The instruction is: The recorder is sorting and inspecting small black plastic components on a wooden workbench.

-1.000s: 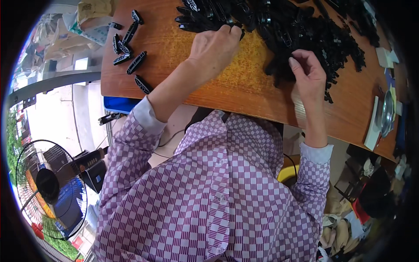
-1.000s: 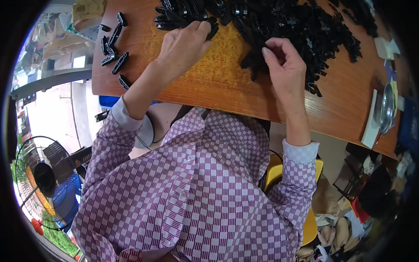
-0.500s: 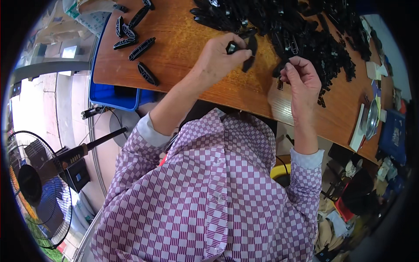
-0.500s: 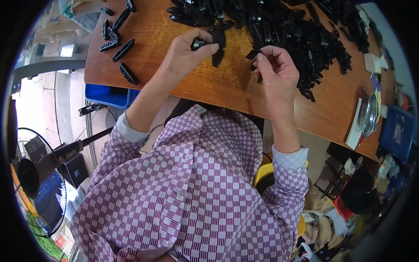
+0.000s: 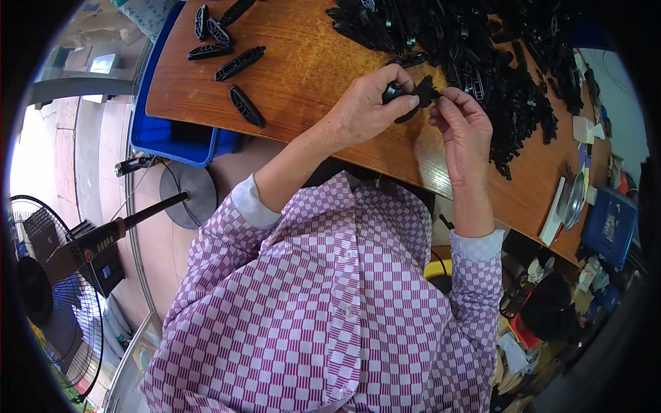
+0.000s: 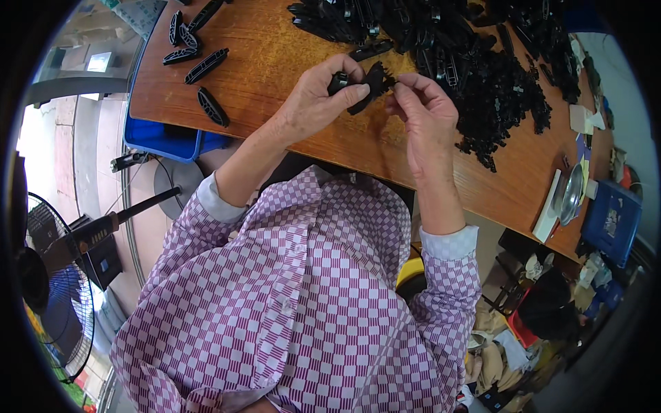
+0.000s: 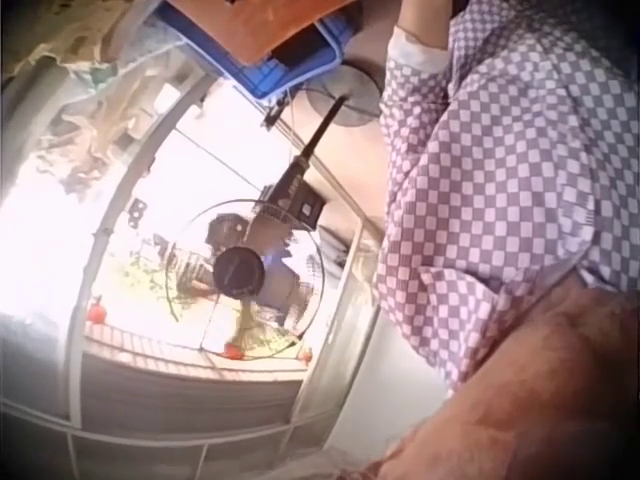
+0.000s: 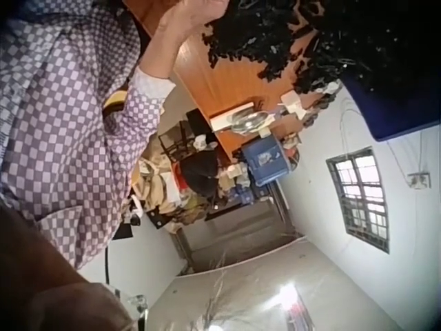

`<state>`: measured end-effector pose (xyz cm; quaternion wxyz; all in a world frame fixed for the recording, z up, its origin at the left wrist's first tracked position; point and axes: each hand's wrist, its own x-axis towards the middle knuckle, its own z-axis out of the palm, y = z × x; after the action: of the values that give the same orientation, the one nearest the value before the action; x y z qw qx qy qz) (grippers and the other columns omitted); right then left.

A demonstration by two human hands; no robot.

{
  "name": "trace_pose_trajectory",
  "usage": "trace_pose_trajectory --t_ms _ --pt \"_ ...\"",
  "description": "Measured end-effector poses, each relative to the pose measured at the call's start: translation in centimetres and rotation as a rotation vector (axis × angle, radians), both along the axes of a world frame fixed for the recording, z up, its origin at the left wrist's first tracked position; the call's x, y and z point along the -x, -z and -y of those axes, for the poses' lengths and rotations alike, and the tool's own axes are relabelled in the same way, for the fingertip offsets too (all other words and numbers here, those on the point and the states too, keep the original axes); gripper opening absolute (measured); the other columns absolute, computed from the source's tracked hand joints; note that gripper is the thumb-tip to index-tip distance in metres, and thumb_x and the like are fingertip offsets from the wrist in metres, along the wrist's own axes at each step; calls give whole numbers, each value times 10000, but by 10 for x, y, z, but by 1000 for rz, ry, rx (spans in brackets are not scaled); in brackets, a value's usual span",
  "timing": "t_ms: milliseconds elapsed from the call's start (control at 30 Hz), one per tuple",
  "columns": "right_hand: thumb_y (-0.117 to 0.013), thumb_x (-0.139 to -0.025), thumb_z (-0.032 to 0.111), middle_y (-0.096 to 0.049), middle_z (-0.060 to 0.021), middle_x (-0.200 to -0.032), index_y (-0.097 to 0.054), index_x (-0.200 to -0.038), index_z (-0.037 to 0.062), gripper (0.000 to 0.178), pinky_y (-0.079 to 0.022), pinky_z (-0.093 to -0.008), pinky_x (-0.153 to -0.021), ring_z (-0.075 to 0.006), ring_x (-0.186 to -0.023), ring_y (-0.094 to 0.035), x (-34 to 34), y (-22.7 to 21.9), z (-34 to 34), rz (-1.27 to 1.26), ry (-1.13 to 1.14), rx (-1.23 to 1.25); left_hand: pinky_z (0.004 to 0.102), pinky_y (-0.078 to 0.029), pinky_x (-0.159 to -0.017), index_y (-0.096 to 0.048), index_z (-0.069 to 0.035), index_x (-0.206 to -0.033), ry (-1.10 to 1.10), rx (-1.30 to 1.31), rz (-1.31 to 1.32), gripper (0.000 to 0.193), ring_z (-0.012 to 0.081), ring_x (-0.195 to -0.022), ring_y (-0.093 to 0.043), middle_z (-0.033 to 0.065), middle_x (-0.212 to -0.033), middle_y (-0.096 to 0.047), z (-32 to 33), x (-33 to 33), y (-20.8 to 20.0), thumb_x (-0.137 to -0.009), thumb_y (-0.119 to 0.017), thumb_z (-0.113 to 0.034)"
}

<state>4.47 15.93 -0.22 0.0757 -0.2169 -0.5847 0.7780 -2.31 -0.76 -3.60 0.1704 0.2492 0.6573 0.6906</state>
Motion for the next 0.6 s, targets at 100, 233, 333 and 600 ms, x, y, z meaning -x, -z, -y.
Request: trace_pose_trajectory --t_ms 100,233,333,600 --pt "-613 -873 4 -637 -48 -880 -588 -1035 -17 164 -503 -236 -675 -111 -741 -615 6 4 6 24 -92 -205 238 -457 -619 -542 -9 -956 -14 -49 131 184 74 -718 -530 25 -770 -574 3 -1 1 -880 -627 -153" --pt "-590 -878 -16 -635 -40 -875 -573 -996 -2 120 -496 -212 -672 -84 -755 -607 9 6 14 55 -195 -639 261 -476 -645 -537 -7 -965 -93 -46 46 175 100 -752 -566 49 -806 -613 5 1 -2 -880 -624 -132" --pt "-586 -873 -27 -628 -26 -864 -563 -980 17 118 -485 -197 -671 -64 -751 -592 12 11 14 -10 -183 -828 290 -491 -666 -532 -3 -968 -150 -161 -295 177 159 -751 -605 87 -822 -635 0 3 2 -869 -631 -112" --pt "-591 -868 -17 -613 -5 -818 -570 -1005 28 146 -491 -204 -632 -71 -740 -595 13 7 8 -67 -204 -503 305 -495 -656 -529 -18 -946 118 76 -365 159 199 -743 -620 91 -824 -624 17 11 -12 -869 -635 -108"
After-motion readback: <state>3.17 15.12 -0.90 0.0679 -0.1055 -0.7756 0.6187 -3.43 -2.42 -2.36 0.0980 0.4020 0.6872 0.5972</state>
